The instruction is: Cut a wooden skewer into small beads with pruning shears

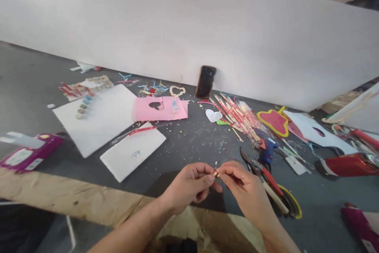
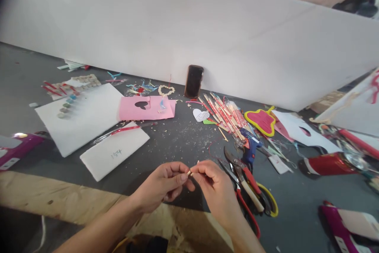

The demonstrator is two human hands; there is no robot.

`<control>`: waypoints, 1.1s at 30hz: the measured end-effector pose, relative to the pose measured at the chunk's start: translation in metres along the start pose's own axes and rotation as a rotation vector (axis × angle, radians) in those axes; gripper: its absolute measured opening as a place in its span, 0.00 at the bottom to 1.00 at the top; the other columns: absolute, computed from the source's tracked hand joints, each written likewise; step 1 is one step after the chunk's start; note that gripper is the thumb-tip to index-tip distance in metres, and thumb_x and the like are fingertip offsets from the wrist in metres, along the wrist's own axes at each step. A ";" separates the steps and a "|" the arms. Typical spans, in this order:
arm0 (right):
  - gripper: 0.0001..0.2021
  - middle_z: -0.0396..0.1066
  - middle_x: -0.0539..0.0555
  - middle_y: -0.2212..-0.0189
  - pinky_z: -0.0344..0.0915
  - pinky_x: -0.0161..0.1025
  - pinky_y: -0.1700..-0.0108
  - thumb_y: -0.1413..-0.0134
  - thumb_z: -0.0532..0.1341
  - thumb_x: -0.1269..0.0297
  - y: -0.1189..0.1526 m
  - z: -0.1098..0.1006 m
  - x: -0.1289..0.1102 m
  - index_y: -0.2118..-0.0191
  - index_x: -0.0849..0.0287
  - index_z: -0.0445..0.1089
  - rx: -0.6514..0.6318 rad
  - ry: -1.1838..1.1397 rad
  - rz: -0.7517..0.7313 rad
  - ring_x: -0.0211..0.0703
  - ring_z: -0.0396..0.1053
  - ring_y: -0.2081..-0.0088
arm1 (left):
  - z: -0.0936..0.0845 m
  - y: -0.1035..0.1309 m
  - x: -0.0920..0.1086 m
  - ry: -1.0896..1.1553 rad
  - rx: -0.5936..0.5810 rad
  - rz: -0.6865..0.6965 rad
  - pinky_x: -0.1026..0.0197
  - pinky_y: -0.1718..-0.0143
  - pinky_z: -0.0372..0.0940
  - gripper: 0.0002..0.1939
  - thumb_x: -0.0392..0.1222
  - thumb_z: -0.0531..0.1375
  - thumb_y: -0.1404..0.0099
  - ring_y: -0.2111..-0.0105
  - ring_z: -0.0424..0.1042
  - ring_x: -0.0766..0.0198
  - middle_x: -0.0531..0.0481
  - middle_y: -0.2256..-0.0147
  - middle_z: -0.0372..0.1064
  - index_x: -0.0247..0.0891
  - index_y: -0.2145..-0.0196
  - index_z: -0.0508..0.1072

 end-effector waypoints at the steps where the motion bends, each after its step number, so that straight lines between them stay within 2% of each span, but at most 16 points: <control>1: 0.08 0.70 0.53 0.68 0.66 0.36 0.62 0.45 0.56 0.64 0.002 -0.001 -0.001 0.69 0.57 0.71 0.008 -0.005 -0.014 0.41 0.68 0.64 | 0.001 0.000 0.000 -0.016 0.006 0.000 0.70 0.86 0.42 0.15 0.50 0.61 0.45 0.87 0.54 0.77 0.46 0.73 0.73 0.33 0.70 0.67; 5: 0.06 0.71 0.53 0.66 0.67 0.36 0.62 0.46 0.57 0.64 0.010 -0.004 0.004 0.69 0.56 0.71 0.040 -0.018 -0.041 0.41 0.69 0.63 | 0.002 0.001 -0.004 -0.065 0.027 -0.019 0.71 0.86 0.43 0.15 0.49 0.62 0.46 0.86 0.56 0.77 0.47 0.74 0.73 0.33 0.71 0.68; 9: 0.06 0.71 0.53 0.67 0.68 0.35 0.64 0.46 0.58 0.63 0.016 -0.004 0.012 0.68 0.56 0.71 0.070 -0.062 0.003 0.40 0.69 0.65 | 0.004 0.002 -0.005 -0.130 0.047 -0.020 0.71 0.86 0.45 0.14 0.49 0.63 0.47 0.85 0.57 0.76 0.47 0.74 0.73 0.33 0.71 0.70; 16: 0.08 0.71 0.51 0.71 0.66 0.32 0.66 0.44 0.55 0.63 0.023 -0.004 0.012 0.69 0.56 0.71 0.043 -0.079 0.006 0.38 0.69 0.68 | 0.010 0.004 -0.004 -0.176 0.048 -0.009 0.71 0.85 0.46 0.13 0.47 0.61 0.44 0.85 0.57 0.76 0.47 0.74 0.73 0.33 0.71 0.71; 19: 0.09 0.72 0.51 0.67 0.66 0.34 0.63 0.42 0.52 0.66 0.020 -0.009 0.021 0.63 0.55 0.70 0.054 0.071 -0.022 0.39 0.70 0.66 | 0.003 0.004 0.001 -0.168 0.102 0.009 0.71 0.85 0.47 0.13 0.48 0.61 0.44 0.85 0.57 0.77 0.47 0.74 0.73 0.32 0.72 0.70; 22: 0.13 0.71 0.54 0.62 0.64 0.38 0.57 0.43 0.50 0.70 0.011 -0.011 0.030 0.58 0.56 0.69 0.085 0.348 -0.088 0.42 0.69 0.60 | -0.009 0.005 0.008 -0.130 0.170 0.048 0.72 0.86 0.46 0.13 0.47 0.61 0.43 0.86 0.56 0.77 0.47 0.74 0.73 0.33 0.73 0.69; 26: 0.17 0.70 0.56 0.59 0.63 0.38 0.57 0.46 0.49 0.76 -0.011 0.013 0.040 0.55 0.57 0.68 -0.074 0.629 -0.120 0.43 0.68 0.59 | -0.018 0.007 0.011 -0.088 0.200 0.072 0.73 0.87 0.46 0.12 0.45 0.61 0.43 0.86 0.55 0.78 0.47 0.75 0.73 0.32 0.72 0.69; 28: 0.16 0.70 0.56 0.61 0.63 0.38 0.61 0.47 0.50 0.77 -0.021 0.022 0.044 0.58 0.57 0.70 -0.124 0.664 -0.105 0.43 0.69 0.62 | -0.019 0.008 0.010 -0.073 0.200 0.073 0.73 0.87 0.45 0.12 0.45 0.61 0.42 0.86 0.55 0.78 0.47 0.75 0.73 0.32 0.72 0.69; 31: 0.12 0.69 0.56 0.70 0.62 0.38 0.65 0.48 0.51 0.77 -0.031 0.027 0.047 0.69 0.59 0.70 -0.113 0.647 -0.077 0.44 0.68 0.68 | -0.021 0.009 0.007 -0.048 0.200 0.065 0.73 0.88 0.46 0.12 0.45 0.61 0.43 0.86 0.55 0.78 0.47 0.75 0.72 0.32 0.72 0.68; 33: 0.10 0.68 0.56 0.71 0.62 0.39 0.65 0.47 0.51 0.75 -0.032 0.025 0.044 0.71 0.59 0.69 -0.089 0.616 -0.063 0.44 0.68 0.68 | -0.023 0.010 0.006 -0.033 0.204 0.061 0.73 0.88 0.45 0.12 0.45 0.61 0.43 0.86 0.55 0.78 0.47 0.75 0.72 0.32 0.71 0.69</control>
Point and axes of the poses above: each hand's wrist, its own y-axis away from the middle knuckle, its own z-axis out of the palm, x = y × z, the point moved 8 cm from there along -y, towards the middle knuckle
